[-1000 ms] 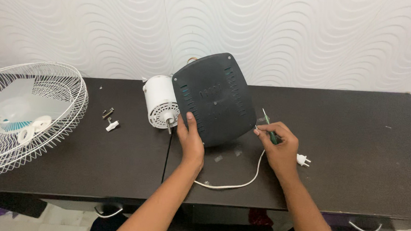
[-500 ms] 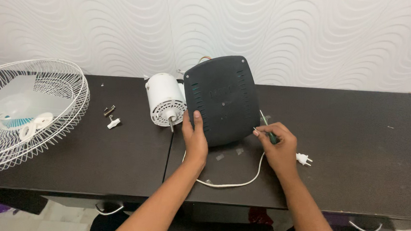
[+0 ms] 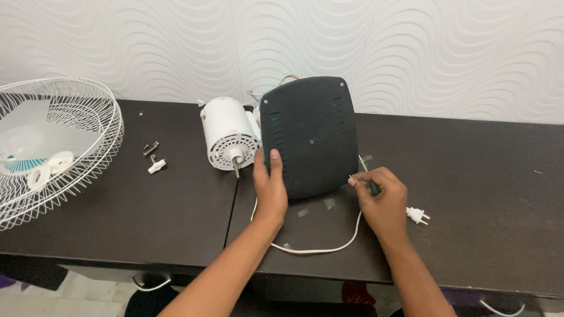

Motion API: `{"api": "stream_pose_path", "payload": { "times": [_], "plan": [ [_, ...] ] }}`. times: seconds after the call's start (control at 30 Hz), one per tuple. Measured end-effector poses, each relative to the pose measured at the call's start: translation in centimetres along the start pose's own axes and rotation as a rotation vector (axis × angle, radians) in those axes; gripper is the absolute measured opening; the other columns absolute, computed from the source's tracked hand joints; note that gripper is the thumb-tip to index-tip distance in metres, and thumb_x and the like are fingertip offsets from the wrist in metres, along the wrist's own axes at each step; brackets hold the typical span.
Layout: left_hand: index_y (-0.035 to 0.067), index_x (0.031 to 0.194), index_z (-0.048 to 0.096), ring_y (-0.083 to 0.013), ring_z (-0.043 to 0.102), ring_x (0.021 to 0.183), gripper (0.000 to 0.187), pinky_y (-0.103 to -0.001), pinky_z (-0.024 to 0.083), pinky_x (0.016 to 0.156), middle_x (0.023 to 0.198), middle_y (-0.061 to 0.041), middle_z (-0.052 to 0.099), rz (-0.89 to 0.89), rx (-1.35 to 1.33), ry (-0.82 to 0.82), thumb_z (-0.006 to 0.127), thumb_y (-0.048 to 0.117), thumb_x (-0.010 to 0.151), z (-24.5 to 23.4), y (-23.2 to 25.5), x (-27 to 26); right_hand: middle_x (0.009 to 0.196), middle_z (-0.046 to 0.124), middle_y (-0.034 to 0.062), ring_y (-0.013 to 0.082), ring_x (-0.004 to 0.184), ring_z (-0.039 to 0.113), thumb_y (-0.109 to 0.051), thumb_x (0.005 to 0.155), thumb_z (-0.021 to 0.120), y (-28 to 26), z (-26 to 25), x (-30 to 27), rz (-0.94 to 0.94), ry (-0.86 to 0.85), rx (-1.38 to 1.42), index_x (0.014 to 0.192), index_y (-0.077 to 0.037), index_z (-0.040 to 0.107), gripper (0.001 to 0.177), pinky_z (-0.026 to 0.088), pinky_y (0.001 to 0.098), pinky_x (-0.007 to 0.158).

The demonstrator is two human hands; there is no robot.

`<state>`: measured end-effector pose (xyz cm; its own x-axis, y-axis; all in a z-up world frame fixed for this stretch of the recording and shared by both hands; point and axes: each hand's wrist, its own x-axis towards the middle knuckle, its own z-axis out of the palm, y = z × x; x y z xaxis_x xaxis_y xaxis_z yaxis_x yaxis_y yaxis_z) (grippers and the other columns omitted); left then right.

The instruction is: The person uses a screwdriver to tighten screws on the back of a fan base, then connects the motor housing to the base and secures it with screws. The fan cage and blades remain disassembled on the table.

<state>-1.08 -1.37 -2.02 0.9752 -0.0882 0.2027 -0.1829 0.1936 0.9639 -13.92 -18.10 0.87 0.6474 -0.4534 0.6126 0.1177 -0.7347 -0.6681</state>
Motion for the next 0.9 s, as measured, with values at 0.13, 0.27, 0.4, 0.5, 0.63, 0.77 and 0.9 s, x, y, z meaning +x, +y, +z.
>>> {"api": "stream_pose_path", "payload": {
  "times": [0.13,0.27,0.4,0.5,0.63,0.77,0.9],
  "plan": [
    [-0.007,0.153,0.034,-0.0332,0.039,0.147,0.090,-0.041,0.028,0.119,0.157,-0.024,0.043,0.056,-0.049,-0.038,0.047,0.062,0.098,0.1,0.2,-0.2,0.081,0.069,0.0063,0.0139,0.068,0.062,-0.012,0.084,0.083,-0.2,0.1,-0.1,-0.030,0.002,-0.056,0.090,-0.003,0.079,0.012,0.049,0.0301,0.062],
    [-0.006,0.153,0.034,-0.0314,0.043,0.145,0.086,-0.040,0.031,0.119,0.155,-0.023,0.045,0.030,-0.024,-0.047,0.046,0.061,0.100,0.1,0.8,-0.3,0.084,0.069,0.0070,0.0151,0.071,0.065,-0.010,0.085,0.081,-0.4,0.2,-0.1,-0.079,0.019,-0.100,0.090,-0.002,0.077,0.010,0.051,0.0310,0.065],
    [-0.003,0.151,0.039,-0.0290,0.051,0.136,0.082,-0.039,0.038,0.113,0.146,-0.021,0.053,-0.001,-0.035,-0.079,0.045,0.060,0.100,0.0,1.5,-0.6,0.083,0.068,0.0071,0.0179,0.069,0.064,-0.010,0.084,0.081,-0.8,0.2,-0.1,-0.078,0.027,-0.165,0.091,-0.003,0.078,0.010,0.050,0.0328,0.062],
    [0.001,0.154,0.042,-0.0348,0.060,0.116,0.078,-0.047,0.043,0.085,0.140,-0.020,0.061,-0.060,-0.068,-0.096,0.046,0.059,0.101,0.0,1.9,-0.8,0.084,0.067,0.0067,0.0189,0.073,0.064,-0.009,0.086,0.080,-1.0,0.2,-0.3,-0.121,0.041,-0.228,0.094,-0.003,0.078,0.010,0.050,0.0335,0.065],
    [0.000,0.149,0.042,-0.0269,0.056,0.131,0.076,-0.039,0.043,0.110,0.140,-0.019,0.058,0.042,-0.066,-0.126,0.046,0.059,0.101,0.1,2.3,-0.9,0.083,0.067,0.0055,0.0198,0.079,0.064,-0.012,0.085,0.082,-1.0,0.3,-0.3,-0.141,0.065,-0.325,0.090,-0.005,0.079,0.009,0.051,0.0352,0.068],
    [0.003,0.145,0.044,-0.0268,0.056,0.129,0.072,-0.040,0.043,0.108,0.138,-0.018,0.059,0.022,0.000,-0.155,0.045,0.059,0.100,0.0,2.5,-1.2,0.082,0.067,0.0055,0.0205,0.079,0.064,-0.015,0.084,0.083,-0.6,0.4,-0.4,-0.104,0.075,-0.357,0.087,-0.005,0.079,0.011,0.051,0.0360,0.068],
    [0.003,0.143,0.046,-0.0276,0.056,0.129,0.070,-0.040,0.042,0.109,0.137,-0.018,0.059,0.076,0.010,-0.149,0.045,0.059,0.101,0.2,2.6,-1.1,0.083,0.069,0.0059,0.0203,0.074,0.065,-0.016,0.084,0.084,-0.2,0.5,-0.3,-0.043,0.064,-0.339,0.089,-0.005,0.079,0.013,0.051,0.0359,0.065]
  ]
}}
